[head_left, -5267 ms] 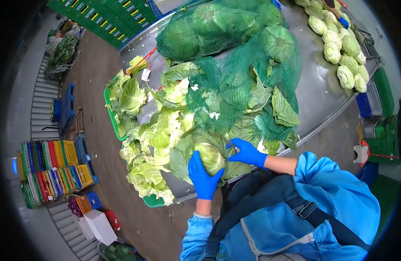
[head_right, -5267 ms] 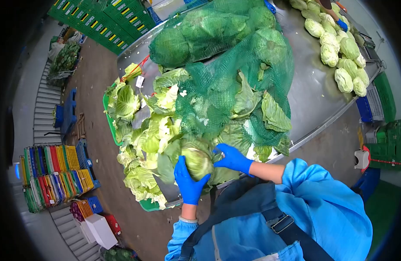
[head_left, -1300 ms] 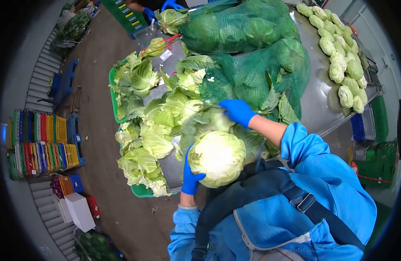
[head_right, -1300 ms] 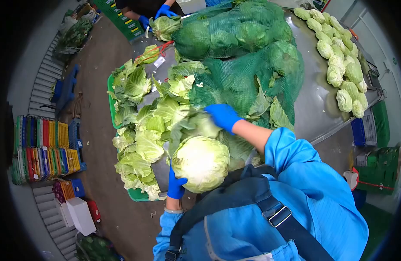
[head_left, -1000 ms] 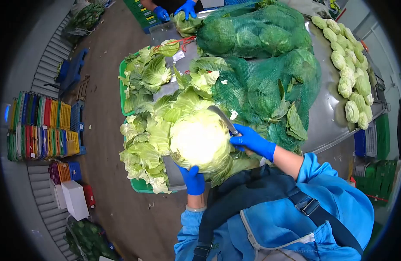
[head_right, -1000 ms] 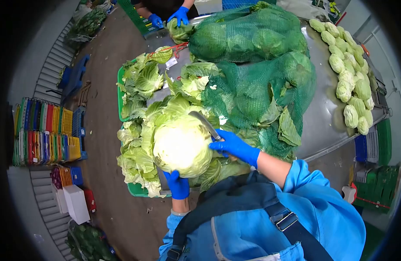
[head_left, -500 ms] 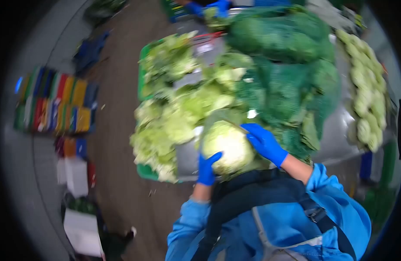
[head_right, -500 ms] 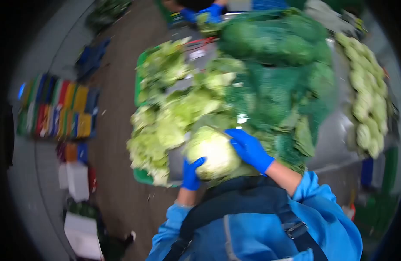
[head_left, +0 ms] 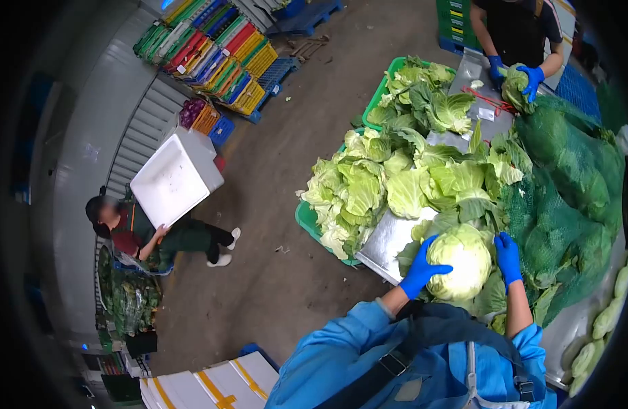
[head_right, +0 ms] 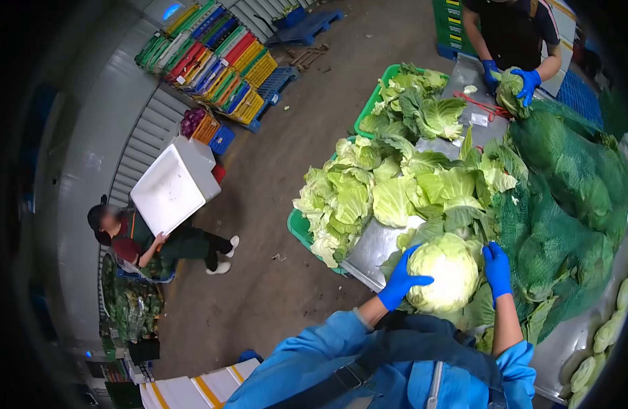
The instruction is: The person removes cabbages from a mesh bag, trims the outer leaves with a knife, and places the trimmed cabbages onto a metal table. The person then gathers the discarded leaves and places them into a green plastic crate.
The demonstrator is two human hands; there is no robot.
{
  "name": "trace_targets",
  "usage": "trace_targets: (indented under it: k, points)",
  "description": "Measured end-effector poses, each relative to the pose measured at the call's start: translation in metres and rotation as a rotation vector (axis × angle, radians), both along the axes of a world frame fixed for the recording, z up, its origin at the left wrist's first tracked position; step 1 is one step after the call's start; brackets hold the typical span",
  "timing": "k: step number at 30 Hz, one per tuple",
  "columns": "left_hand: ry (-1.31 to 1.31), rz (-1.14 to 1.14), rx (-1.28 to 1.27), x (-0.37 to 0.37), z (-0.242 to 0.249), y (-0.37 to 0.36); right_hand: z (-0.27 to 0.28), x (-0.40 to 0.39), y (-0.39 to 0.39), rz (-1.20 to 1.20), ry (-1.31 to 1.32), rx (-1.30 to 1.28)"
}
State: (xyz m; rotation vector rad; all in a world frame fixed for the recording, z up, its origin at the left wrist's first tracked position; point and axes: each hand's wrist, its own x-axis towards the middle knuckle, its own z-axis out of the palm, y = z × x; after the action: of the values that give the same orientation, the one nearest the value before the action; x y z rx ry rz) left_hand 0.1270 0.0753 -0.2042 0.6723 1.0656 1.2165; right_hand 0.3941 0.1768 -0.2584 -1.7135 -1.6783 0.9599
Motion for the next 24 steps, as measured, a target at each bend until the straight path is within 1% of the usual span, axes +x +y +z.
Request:
trace_targets:
  k: [1,4,5,8,9,12,13,16,17,18,20,21,22,23,24]
  points:
    - [-0.021,0.0,0.033,-0.002,0.006,0.0,0.027,-0.007,-0.004,0.061,0.217,-0.139]
    - [-0.181,0.014,0.036,-0.006,0.019,-0.001,0.052,-0.027,-0.003,-0.005,0.302,-0.068]
    - [-0.246,0.017,0.032,-0.01,0.021,0.003,0.041,-0.022,0.001,-0.062,0.237,-0.123]
    - [-0.542,0.039,-0.121,-0.017,0.012,-0.003,0.041,-0.002,0.008,-0.03,0.146,-0.112]
    - [-0.698,0.084,-0.142,-0.013,0.006,-0.005,0.041,0.0,0.009,-0.065,0.103,-0.054]
    - [-0.745,0.252,-0.172,-0.003,0.0,-0.001,0.076,-0.013,-0.006,-0.154,-0.041,0.093]
    - [-0.797,0.239,-0.131,-0.003,0.001,0.002,0.069,-0.011,-0.004,-0.124,0.192,0.156]
    - [-0.635,0.278,0.005,-0.002,0.026,0.011,0.123,-0.037,-0.022,-0.145,0.533,0.113]
    - [-0.599,0.258,0.026,-0.003,0.029,0.013,0.132,-0.04,-0.031,-0.236,0.72,-0.176]
    - [-0.597,0.263,0.02,0.0,0.034,0.013,0.147,-0.043,-0.041,-0.256,0.799,-0.369]
    - [-0.592,0.272,0.015,0.009,0.047,0.015,0.125,-0.034,-0.044,-0.135,1.269,-0.63]
    - [-0.54,0.287,0.066,0.016,0.05,0.015,0.115,-0.038,-0.046,-0.202,1.274,-0.573]
    - [-0.405,0.302,0.123,0.019,0.047,0.015,0.113,-0.042,-0.052,-0.286,1.274,-0.511]
    - [-0.275,0.3,0.174,0.021,0.046,0.015,0.109,-0.038,-0.054,-0.189,1.252,-0.463]
    - [-0.149,0.285,0.227,0.022,0.044,0.015,0.105,-0.033,-0.053,-0.161,1.158,-0.427]
